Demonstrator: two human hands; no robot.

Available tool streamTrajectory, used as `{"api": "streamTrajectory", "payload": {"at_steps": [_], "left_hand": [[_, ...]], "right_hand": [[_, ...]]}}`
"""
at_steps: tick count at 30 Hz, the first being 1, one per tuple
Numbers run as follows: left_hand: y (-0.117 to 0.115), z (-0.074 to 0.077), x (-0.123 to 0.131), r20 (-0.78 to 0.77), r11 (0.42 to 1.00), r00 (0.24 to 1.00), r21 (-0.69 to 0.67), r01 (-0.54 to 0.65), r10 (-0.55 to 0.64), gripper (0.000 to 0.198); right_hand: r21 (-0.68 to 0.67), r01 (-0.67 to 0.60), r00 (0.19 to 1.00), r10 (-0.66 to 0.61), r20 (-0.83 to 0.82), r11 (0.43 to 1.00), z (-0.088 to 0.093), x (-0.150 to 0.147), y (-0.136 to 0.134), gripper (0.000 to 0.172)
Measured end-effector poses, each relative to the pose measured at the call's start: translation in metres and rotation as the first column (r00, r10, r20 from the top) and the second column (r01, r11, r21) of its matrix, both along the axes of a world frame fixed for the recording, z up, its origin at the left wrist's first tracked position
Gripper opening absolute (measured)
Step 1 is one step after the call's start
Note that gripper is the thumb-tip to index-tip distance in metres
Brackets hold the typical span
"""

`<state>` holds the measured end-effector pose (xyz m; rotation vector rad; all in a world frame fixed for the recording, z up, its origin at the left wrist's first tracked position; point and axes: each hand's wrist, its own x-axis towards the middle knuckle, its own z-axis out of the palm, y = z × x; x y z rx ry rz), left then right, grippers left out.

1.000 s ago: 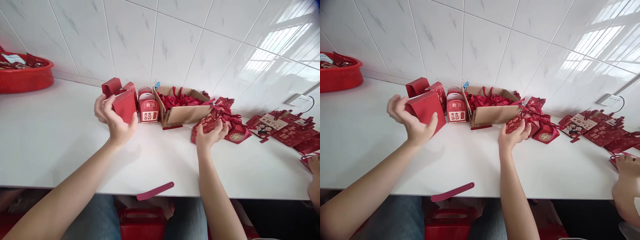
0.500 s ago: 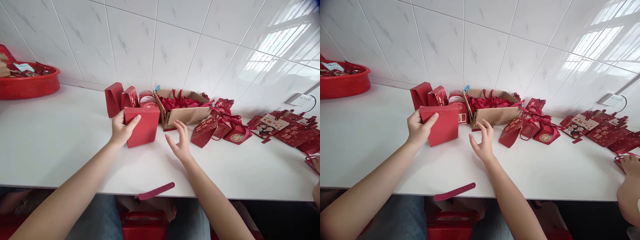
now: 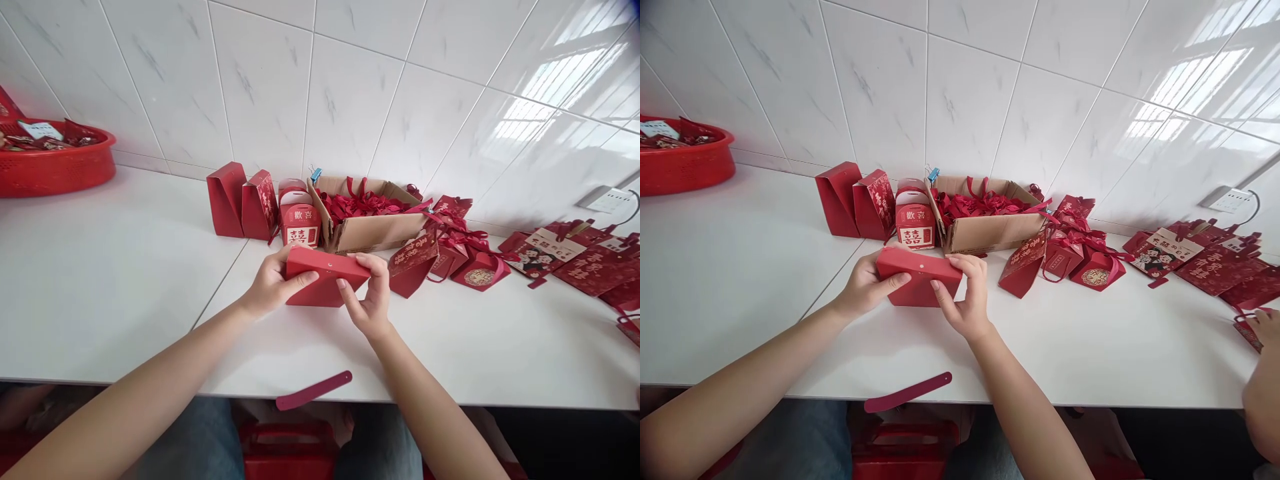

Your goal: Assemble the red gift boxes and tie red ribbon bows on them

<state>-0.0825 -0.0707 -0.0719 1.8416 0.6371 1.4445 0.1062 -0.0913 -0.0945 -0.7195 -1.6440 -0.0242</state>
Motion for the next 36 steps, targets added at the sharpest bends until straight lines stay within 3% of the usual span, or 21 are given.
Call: {"api": "streamTrajectory", "payload": {"at_steps": [7,14,17,22,25,28,33,36], "left_hand": [[-0.001,-0.001,-0.001,0.008,0.996,0.996,0.013,0.083,-0.084,0.007],[-0.001,-0.001,-0.003,-0.005,0.995,0.995,0.021,0.097,-0.097,0.005],[-0.002,0.000,-0.002,-0.007,0.995,0.995,0.011,0.095,-0.095,0.006],[-0.004,0.003,-0.002,-0.033,0.996,0.995,-0.010,0.089,-0.089,0.012],[-0.004,0.002,-0.003,-0.012,0.996,0.997,-0.055,0.076,-0.076,0.019],[-0.002,-0.001,-0.004,-0.007,0.998,0.999,-0.043,0.050,-0.050,0.039],[0.000,-0.003,-0.001,-0.090,0.992,0.996,0.129,-0.003,0.015,0.014],[0.001,-0.003,0.001,-0.081,0.986,0.989,0.121,-0.110,0.121,0.015]], "right_hand": [[-0.041,-0.017,0.999,0.015,-0.042,0.999,-0.003,0.001,-0.001,0.036],[-0.165,-0.118,0.983,0.092,-0.156,0.979,-0.003,0.002,-0.002,0.040],[-0.106,-0.113,0.986,0.098,-0.137,0.988,-0.003,0.003,-0.001,0.042],[-0.066,-0.078,0.997,0.076,-0.021,0.995,0.003,0.004,-0.002,0.018],[-0.080,-0.086,0.996,0.083,-0.046,0.993,0.006,0.004,-0.003,0.011],[-0.099,-0.093,0.994,0.086,-0.072,0.991,0.005,0.004,-0.002,0.009],[-0.220,-0.103,0.984,0.067,-0.166,0.970,0.002,0.003,0.003,0.012],[-0.283,-0.083,0.987,0.041,-0.153,0.956,-0.002,0.002,0.009,0.014]]}}
